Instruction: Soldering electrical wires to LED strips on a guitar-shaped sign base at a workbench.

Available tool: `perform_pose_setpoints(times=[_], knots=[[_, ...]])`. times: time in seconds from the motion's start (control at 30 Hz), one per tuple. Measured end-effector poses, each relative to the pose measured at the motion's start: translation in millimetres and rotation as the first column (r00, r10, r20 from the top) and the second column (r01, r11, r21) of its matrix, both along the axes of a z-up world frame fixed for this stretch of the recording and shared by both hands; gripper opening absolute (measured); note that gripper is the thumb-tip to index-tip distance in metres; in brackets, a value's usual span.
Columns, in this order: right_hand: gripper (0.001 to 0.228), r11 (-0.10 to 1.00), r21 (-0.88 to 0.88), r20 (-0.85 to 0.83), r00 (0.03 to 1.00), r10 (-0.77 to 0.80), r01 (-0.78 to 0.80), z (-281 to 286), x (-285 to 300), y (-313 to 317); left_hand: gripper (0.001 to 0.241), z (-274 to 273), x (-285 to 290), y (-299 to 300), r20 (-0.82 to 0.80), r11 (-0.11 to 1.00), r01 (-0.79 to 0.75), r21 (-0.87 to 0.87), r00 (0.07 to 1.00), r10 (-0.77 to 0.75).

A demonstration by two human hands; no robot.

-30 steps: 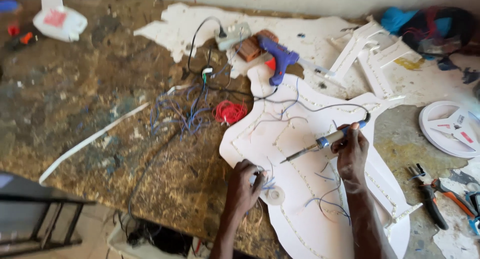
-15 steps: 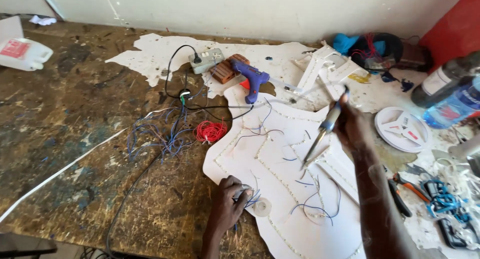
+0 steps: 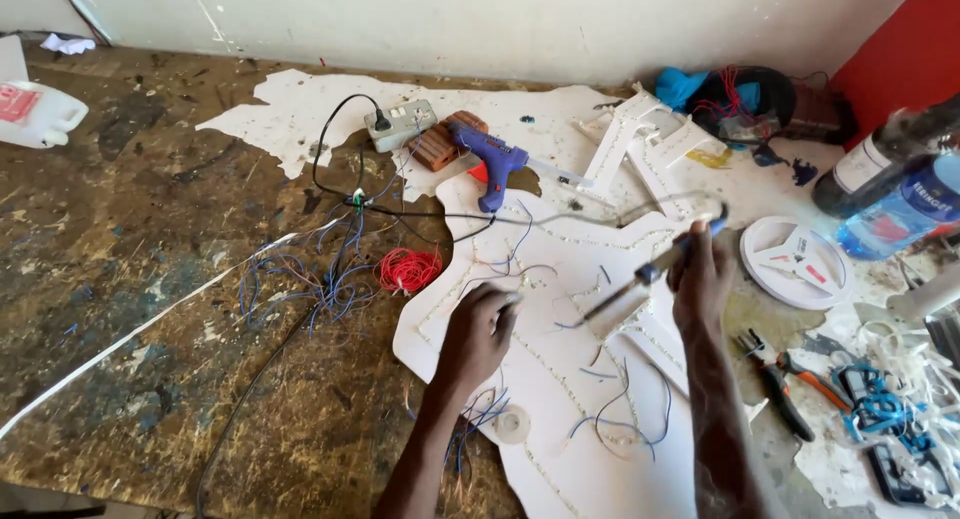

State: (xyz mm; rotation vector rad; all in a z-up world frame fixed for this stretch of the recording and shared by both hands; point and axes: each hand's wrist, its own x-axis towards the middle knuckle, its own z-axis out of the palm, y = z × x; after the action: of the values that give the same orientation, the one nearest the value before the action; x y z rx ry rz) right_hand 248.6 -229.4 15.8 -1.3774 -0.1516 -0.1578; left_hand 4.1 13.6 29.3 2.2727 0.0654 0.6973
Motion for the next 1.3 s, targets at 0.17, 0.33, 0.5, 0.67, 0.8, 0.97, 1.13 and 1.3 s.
perform_pose_setpoints(times=[0.17,0.33,0.5,0.67,0.8,0.97,1.13,1.3], knots=[[0.05,0.997,0.072,-0.189,0.98,0.055,-0.042,-42,-4,-17,0.029,-48,101,9,-0.182,0.938,0.192,0.289,0.973,-0.143],[0.05,0.992,0.099,-0.226,0.97,0.094,-0.073,-55,2,-19,0.032,-93,152,22,-0.292,0.865,0.245,0.438,0.949,-0.121],[0.052,0.995,0.03,-0.171,0.981,0.095,-0.091,-75,10,-19,0.03,-23,116,14,-0.084,0.893,0.077,0.443,0.996,-0.044],[0.051,0.983,0.07,-0.185,0.966,0.181,-0.171,-63,-20,-1,0.012,64,21,8,0.264,0.973,-0.087,0.212,0.964,0.028],[0.051,0.971,0.032,-0.154,0.959,0.239,-0.237,-52,-45,18,0.007,63,-42,-3,0.274,0.972,-0.218,-0.083,0.933,0.233],[0.053,0.974,0.036,-0.113,0.967,0.226,-0.223,-54,-45,20,0.009,-27,-70,-18,0.07,0.959,-0.22,-0.181,0.969,0.236],[0.055,0.965,0.064,-0.115,0.959,0.261,-0.255,-55,-59,28,0.01,-53,-82,-37,-0.085,0.954,-0.228,-0.195,0.973,0.215],[0.055,0.96,0.005,-0.077,0.957,0.28,-0.281,-54,-64,31,0.007,-60,-78,-44,-0.093,0.96,-0.279,-0.037,0.957,0.275]])
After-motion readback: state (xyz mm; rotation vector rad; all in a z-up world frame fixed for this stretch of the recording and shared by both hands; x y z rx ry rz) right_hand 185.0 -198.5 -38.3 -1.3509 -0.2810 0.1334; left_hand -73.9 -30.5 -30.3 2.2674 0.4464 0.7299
